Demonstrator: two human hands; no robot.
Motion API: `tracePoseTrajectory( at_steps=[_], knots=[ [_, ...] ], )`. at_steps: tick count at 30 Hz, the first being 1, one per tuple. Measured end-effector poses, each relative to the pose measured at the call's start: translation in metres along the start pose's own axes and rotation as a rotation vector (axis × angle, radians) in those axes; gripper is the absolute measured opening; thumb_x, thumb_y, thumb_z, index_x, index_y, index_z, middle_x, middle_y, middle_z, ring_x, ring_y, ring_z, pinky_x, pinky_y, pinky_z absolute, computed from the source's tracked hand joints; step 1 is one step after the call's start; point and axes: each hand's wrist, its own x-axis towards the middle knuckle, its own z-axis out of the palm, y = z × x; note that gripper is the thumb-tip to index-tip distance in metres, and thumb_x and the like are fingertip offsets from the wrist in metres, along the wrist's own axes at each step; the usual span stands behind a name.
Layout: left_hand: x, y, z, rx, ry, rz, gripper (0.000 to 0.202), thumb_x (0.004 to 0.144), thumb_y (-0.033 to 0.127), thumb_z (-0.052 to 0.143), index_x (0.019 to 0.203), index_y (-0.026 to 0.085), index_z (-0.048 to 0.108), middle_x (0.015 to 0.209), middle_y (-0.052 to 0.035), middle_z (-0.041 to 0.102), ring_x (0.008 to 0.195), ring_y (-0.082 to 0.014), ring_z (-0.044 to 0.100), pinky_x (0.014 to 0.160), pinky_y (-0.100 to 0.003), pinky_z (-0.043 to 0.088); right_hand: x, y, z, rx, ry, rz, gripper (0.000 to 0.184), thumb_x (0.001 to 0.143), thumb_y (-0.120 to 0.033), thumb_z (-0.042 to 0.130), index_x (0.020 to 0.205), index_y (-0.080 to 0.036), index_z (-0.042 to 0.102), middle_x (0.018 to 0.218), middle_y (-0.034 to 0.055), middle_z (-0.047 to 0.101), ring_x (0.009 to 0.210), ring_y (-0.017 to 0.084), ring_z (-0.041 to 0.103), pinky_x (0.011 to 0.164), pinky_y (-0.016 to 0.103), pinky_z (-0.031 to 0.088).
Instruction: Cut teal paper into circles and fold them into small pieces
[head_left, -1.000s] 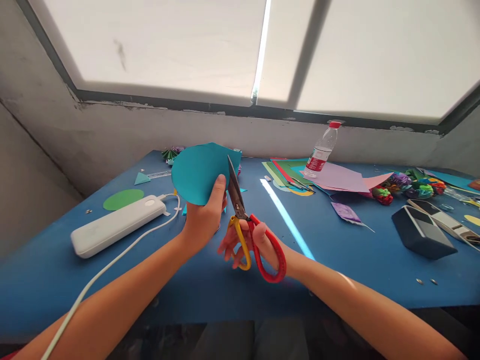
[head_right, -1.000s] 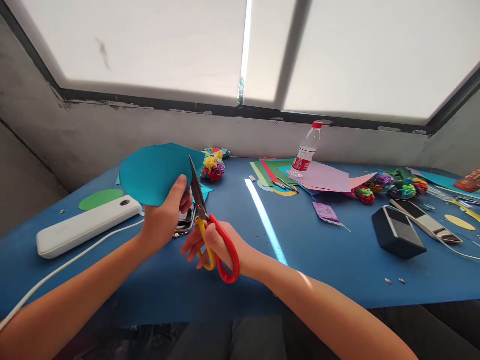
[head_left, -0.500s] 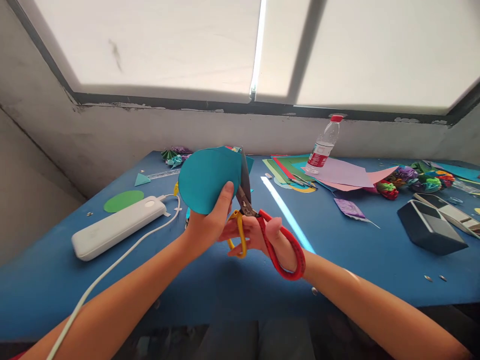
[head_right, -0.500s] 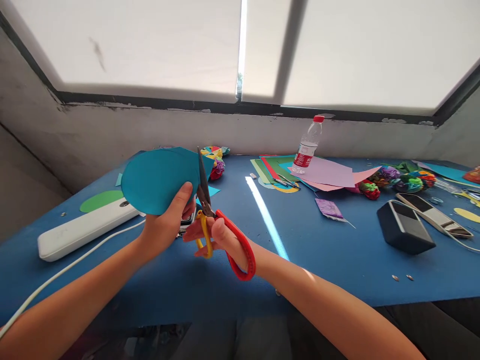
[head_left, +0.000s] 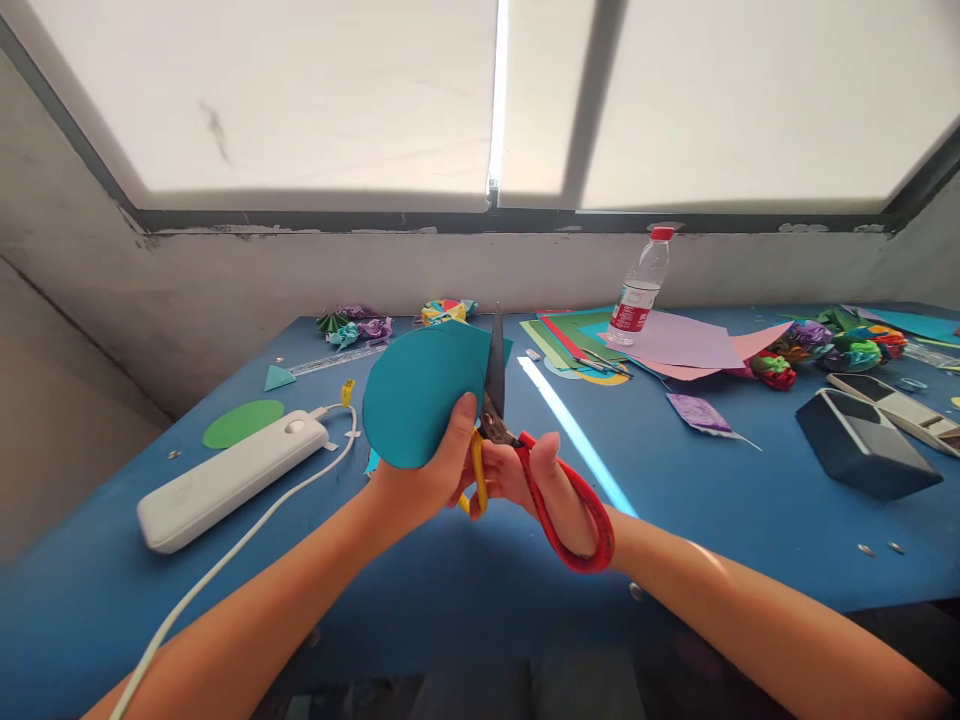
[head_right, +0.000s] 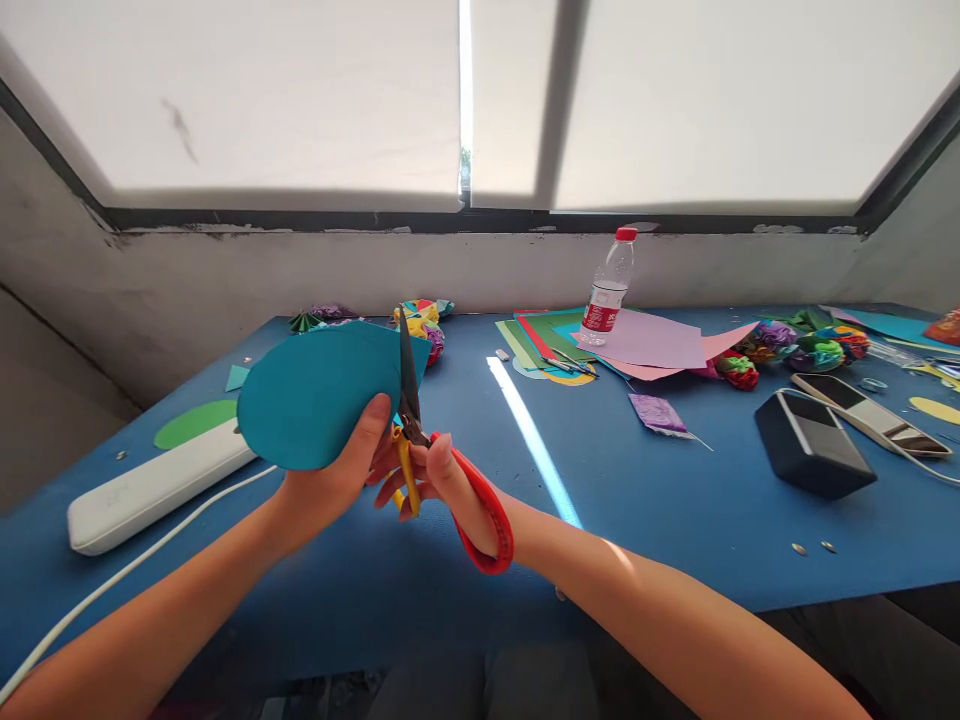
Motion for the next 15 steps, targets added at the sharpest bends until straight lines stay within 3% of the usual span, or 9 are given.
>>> tracePoseTrajectory(
  at_steps=[4, 10, 15],
  knots=[
    [0.0012, -0.0009, -0.0011, -0.028, -0.142, 0.018, 0.046, 0.087, 0.047, 0.045, 0.050, 0.020, 0.054, 0.041, -0.0001, 0.057, 0.038, -0.0129, 0.057, 0.046, -0.024, 0.051, 0.0016, -0.0018, 0.0007, -0.010, 0.008, -0.001, 0.081, 0.072, -0.082, 0.007, 0.084, -0.016, 0.052, 0.080, 0.0052, 0.048, 0.072, 0.016, 0.047, 0.076, 0.035, 0.042],
    [0.0025, -0.0002, 0.0002, -0.046, -0.034, 0.062, 0.042, 0.083, 0.045, 0.052, 0.049, 0.021, 0.053, 0.042, -0.0002, 0.056, 0.036, -0.0130, 0.053, 0.039, -0.024, 0.047, 0.0041, -0.0014, 0.0014, 0.013, 0.028, 0.011, 0.077, 0.071, -0.083, 0.006, 0.077, -0.017, 0.045, 0.075, 0.0032, 0.043, 0.064, 0.014, 0.041, 0.068, 0.034, 0.041],
    [0.0033, -0.0013, 0.0006, -0.023, -0.030, 0.039, 0.039, 0.084, 0.045, 0.052, 0.054, 0.020, 0.052, 0.047, 0.0001, 0.056, 0.041, -0.0124, 0.055, 0.044, -0.023, 0.048, 0.0041, 0.0010, 0.0018, 0.053, 0.036, 0.018, 0.082, 0.070, -0.084, 0.005, 0.084, -0.016, 0.049, 0.076, 0.0037, 0.043, 0.064, 0.014, 0.041, 0.069, 0.034, 0.042]
  ],
)
